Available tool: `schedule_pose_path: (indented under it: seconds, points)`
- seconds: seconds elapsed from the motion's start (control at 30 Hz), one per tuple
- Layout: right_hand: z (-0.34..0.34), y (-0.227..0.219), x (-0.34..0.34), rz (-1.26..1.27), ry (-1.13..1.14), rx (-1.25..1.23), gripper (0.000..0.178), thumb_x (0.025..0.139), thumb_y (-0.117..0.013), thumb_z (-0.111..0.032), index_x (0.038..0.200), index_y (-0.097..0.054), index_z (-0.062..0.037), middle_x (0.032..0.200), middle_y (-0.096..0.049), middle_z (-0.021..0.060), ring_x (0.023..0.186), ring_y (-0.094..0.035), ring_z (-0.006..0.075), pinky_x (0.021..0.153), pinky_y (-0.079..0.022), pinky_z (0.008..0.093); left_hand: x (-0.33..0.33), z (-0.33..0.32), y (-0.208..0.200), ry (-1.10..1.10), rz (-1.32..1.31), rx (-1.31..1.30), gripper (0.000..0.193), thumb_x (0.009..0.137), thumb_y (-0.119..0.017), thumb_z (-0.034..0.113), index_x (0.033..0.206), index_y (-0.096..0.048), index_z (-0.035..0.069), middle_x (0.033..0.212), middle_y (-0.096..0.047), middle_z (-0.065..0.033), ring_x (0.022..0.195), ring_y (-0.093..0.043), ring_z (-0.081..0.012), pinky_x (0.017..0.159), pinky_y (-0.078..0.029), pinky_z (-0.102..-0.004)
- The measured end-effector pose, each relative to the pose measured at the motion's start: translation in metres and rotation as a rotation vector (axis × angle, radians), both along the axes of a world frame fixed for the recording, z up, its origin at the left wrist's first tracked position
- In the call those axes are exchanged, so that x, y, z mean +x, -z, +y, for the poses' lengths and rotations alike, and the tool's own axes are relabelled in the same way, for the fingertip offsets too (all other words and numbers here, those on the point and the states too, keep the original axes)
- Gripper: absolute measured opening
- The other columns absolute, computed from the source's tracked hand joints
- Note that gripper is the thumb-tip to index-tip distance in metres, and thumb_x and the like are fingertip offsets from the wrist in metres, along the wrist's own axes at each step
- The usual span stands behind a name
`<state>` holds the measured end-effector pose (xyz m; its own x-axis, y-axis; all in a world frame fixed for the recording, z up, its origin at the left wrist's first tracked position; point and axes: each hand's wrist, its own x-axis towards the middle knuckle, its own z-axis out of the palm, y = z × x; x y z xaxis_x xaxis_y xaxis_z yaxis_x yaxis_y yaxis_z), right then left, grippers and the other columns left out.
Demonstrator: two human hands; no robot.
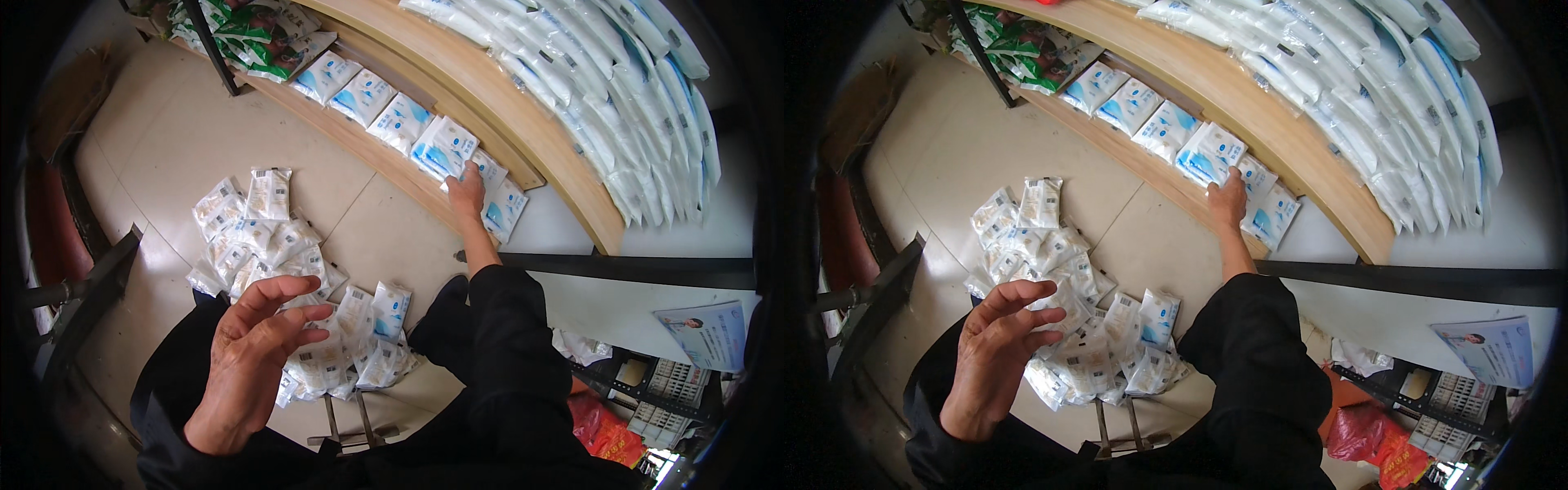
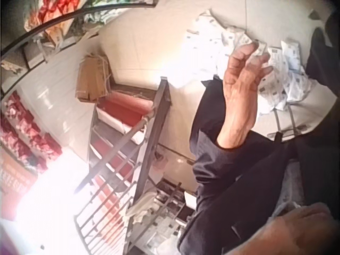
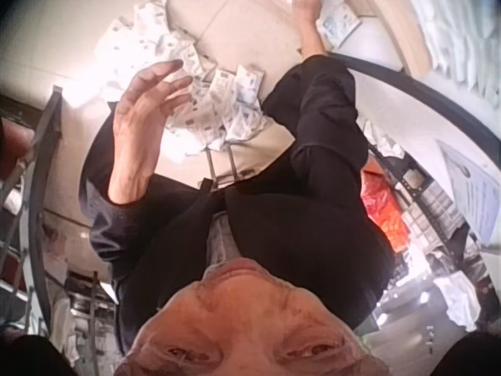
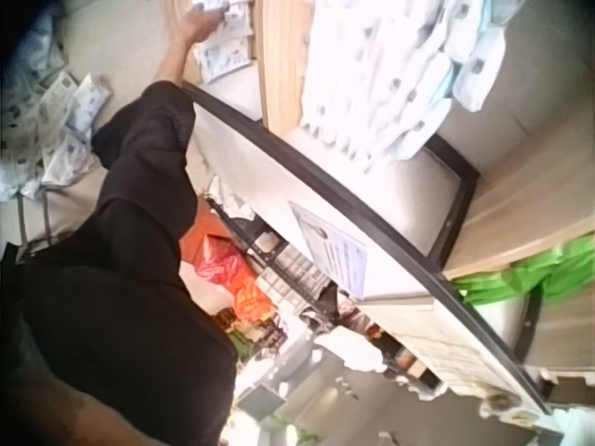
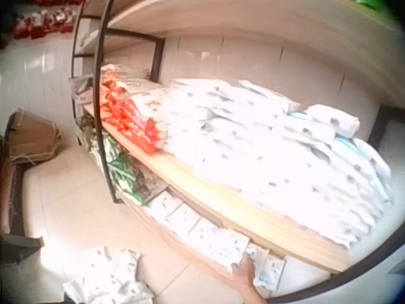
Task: The person sits on a low stool and repeatedly picks up small white packages from a pile on the floor. They inspect each package by turning it over in their hands and then place it on a nearby wooden shelf, arranging them in neat rows.
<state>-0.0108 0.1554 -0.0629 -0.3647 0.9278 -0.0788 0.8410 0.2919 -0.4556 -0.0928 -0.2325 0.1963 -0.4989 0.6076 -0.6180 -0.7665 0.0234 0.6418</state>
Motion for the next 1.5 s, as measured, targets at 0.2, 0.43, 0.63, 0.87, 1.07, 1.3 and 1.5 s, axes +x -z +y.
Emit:
schedule_pose_path:
  seconds: [0.2, 0.43, 0.63, 0.87, 1.07, 1.3, 1.5]
  points:
    - [-0.012, 0.007, -0.007, -0.212, -0.125, 0.139, 0.062, 0.085, -0.072, -0.022, 0.143, -0.051, -0.0189, 0.141, -0.055, 0.0126, 0.128, -0.056, 0.0371, 0.101, -0.052, 0.0507, 0.001, 0.001, 0.0, 0.01, -0.023, -0.013, 0.034, 0.095, -0.064, 0.007, 0.128, -0.06, -0.001, 0.136, -0.061, -0.0149, 0.115, -0.066, -0.025, 0.096, -0.054, -0.0377]
    - [-0.004, 0.01, -0.009, -0.242, -0.377, 0.409, 0.032, 0.087, -0.067, 0.001, 0.116, -0.061, -0.0111, 0.12, -0.061, 0.0132, 0.108, -0.063, 0.0392, 0.087, -0.058, 0.0465, 0.0, 0.0, 0.003, 0.008, -0.035, -0.018, 0.034, 0.095, -0.063, 0.007, 0.128, -0.061, -0.002, 0.136, -0.061, -0.0169, 0.116, -0.066, -0.0258, 0.097, -0.054, -0.0379]
    - [0.0, 0.015, -0.015, -0.206, -0.426, 0.445, 0.021, 0.091, -0.062, -0.001, 0.109, -0.065, -0.0104, 0.111, -0.064, 0.0112, 0.105, -0.064, 0.0384, 0.083, -0.059, 0.0456, 0.003, 0.003, 0.003, 0.005, -0.031, -0.023, 0.032, 0.095, -0.065, 0.009, 0.126, -0.061, -0.001, 0.134, -0.062, -0.018, 0.113, -0.067, -0.0256, 0.095, -0.055, -0.0375]
    - [-0.012, 0.02, -0.006, -0.094, -0.332, 0.484, 0.025, 0.094, -0.056, -0.004, 0.115, -0.066, -0.0124, 0.119, -0.065, 0.011, 0.108, -0.064, 0.0366, 0.085, -0.058, 0.0478, 0.001, 0.003, 0.009, 0.008, 0.004, -0.019, 0.032, 0.097, -0.064, 0.01, 0.127, -0.061, -0.001, 0.135, -0.062, -0.0166, 0.115, -0.066, -0.0243, 0.097, -0.054, -0.0366]
    - [-0.105, 0.054, 0.037, -0.057, -0.178, -0.147, 0.016, 0.093, -0.056, -0.022, 0.101, -0.064, -0.0099, 0.101, -0.071, 0.0195, 0.1, -0.066, 0.0426, 0.083, -0.052, 0.0551, -0.003, -0.002, 0.013, 0.005, 0.097, 0.018, 0.029, 0.098, -0.062, 0.012, 0.125, -0.063, 0.0, 0.128, -0.064, -0.0135, 0.113, -0.067, -0.0221, 0.097, -0.054, -0.0348]
    - [-0.205, 0.132, 0.17, -0.205, 0.183, -0.474, 0.045, 0.081, -0.067, -0.035, 0.109, -0.069, 0.0012, 0.106, -0.072, 0.0247, 0.105, -0.068, 0.0425, 0.093, -0.053, 0.0486, 0.001, -0.001, 0.018, 0.047, 0.168, 0.031, 0.026, 0.099, -0.06, 0.012, 0.122, -0.064, 0.001, 0.125, -0.065, -0.0116, 0.112, -0.067, -0.0203, 0.097, -0.054, -0.0337]
    - [-0.244, 0.183, 0.195, -0.191, 0.262, -0.399, 0.053, 0.079, -0.069, -0.037, 0.11, -0.068, 0.0068, 0.108, -0.071, 0.0287, 0.103, -0.068, 0.045, 0.093, -0.053, 0.0479, 0.003, 0.008, 0.019, 0.085, 0.177, 0.071, 0.024, 0.099, -0.061, 0.013, 0.121, -0.064, 0.002, 0.121, -0.067, -0.0117, 0.11, -0.068, -0.0206, 0.097, -0.055, -0.0337]
